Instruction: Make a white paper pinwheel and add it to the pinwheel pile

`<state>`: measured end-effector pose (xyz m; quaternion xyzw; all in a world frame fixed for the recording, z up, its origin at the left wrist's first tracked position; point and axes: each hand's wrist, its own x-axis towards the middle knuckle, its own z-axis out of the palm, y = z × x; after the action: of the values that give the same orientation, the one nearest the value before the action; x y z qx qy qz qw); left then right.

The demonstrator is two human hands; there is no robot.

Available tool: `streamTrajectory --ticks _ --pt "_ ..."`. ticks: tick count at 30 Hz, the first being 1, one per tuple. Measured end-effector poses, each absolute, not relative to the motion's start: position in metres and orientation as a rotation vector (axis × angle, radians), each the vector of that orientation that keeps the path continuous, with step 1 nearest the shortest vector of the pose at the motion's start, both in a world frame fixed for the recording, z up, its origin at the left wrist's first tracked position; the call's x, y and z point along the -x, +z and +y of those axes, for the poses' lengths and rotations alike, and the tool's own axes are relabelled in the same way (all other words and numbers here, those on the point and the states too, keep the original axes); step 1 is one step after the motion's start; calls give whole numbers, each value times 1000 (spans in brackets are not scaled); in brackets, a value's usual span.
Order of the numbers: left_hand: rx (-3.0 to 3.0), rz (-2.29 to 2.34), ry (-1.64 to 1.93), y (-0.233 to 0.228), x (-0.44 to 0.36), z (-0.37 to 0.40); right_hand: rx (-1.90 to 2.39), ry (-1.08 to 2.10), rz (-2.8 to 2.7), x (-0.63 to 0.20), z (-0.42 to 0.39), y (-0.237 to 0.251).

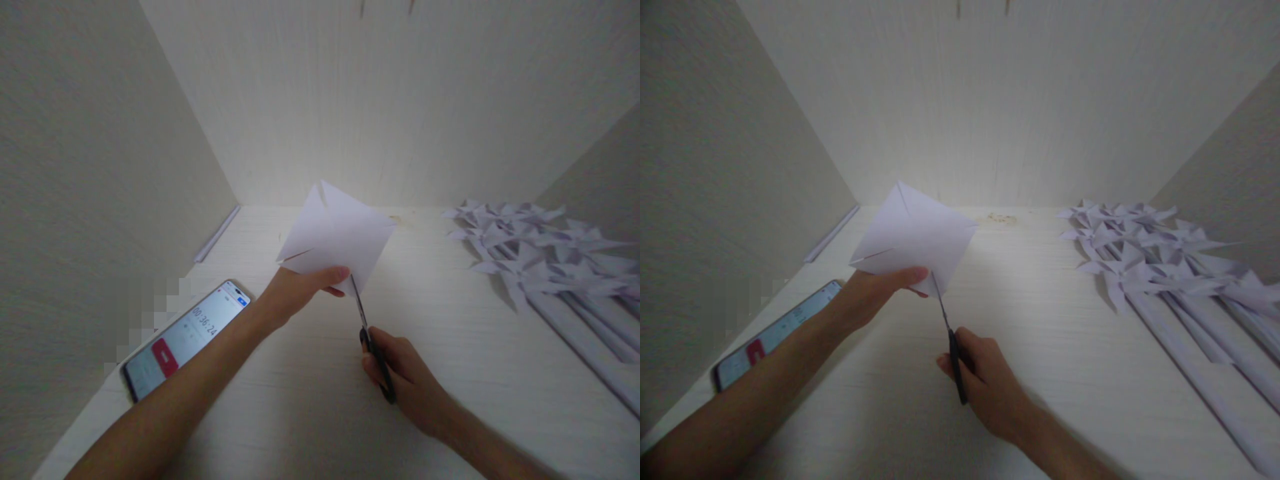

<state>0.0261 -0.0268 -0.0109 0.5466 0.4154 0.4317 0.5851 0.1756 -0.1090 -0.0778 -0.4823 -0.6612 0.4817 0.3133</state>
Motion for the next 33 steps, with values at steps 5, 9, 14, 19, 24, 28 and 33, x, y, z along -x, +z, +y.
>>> streamTrajectory --ticks 5,9,14,19,24,28,33 --pt "-1266 970 1009 -10 -26 -27 1290 1280 -1739 -176 -109 -76" --pt "-1274 966 997 -11 -26 -27 1290 1280 -1740 -176 -109 -76" --pt "-1267 964 989 -11 -25 -27 1323 1263 -1756 -175 -109 -76" --pt "-1254 982 989 -10 -25 -28 1320 1258 -1752 -175 -109 -76" --pt "-1246 1000 999 -9 -26 -28 1301 1245 -1754 -175 -109 -78" --pt "-1282 1031 976 -9 -26 -28 1285 1262 -1743 -175 -109 -78" --pt "-1339 1056 941 -8 -27 -30 1240 1304 -1720 -175 -109 -76"
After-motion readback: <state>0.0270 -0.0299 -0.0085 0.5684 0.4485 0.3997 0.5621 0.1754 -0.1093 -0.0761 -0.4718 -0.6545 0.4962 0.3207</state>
